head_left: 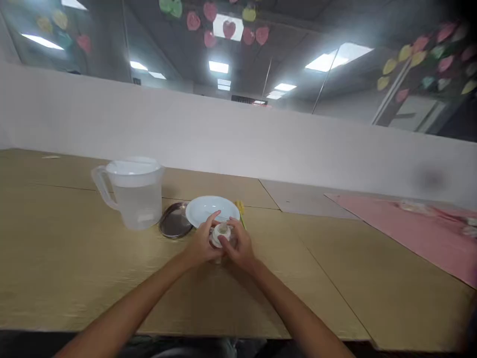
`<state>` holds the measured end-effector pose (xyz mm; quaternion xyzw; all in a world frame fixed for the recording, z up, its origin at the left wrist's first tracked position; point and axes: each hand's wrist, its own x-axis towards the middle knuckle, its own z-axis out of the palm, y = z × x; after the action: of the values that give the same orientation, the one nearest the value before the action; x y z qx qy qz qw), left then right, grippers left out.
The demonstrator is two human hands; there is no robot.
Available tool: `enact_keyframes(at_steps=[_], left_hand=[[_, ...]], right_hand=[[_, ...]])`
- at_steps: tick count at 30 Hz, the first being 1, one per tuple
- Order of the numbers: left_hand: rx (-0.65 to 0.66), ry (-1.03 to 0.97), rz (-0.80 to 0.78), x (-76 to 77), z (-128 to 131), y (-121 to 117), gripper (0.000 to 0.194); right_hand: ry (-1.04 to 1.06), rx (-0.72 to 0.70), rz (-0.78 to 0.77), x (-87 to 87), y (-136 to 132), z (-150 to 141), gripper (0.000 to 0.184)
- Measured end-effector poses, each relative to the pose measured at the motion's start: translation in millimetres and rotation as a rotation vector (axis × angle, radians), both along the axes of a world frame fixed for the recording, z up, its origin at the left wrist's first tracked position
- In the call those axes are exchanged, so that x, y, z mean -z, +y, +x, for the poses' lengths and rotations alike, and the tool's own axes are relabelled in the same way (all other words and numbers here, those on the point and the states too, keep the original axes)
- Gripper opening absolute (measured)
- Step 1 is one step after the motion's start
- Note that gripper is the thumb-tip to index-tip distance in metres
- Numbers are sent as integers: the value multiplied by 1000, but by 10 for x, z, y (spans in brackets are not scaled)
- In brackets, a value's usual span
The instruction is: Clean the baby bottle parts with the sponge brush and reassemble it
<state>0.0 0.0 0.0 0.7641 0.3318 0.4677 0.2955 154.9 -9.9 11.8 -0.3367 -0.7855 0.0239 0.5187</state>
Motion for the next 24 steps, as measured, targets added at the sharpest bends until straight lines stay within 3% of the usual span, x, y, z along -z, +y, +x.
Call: enact_keyframes(at_steps=[8,16,24], left_hand=[[-73,26,102,1,17,8,87],[-96,45,64,-20,-5,16,84],[-146,-4,56,78,-3,99,57]], right_hand=[[102,-9,48,-22,16,51,15],[67,-44,244,-5,-63,28,10],[-138,-170,500,3,-138,-48,29]])
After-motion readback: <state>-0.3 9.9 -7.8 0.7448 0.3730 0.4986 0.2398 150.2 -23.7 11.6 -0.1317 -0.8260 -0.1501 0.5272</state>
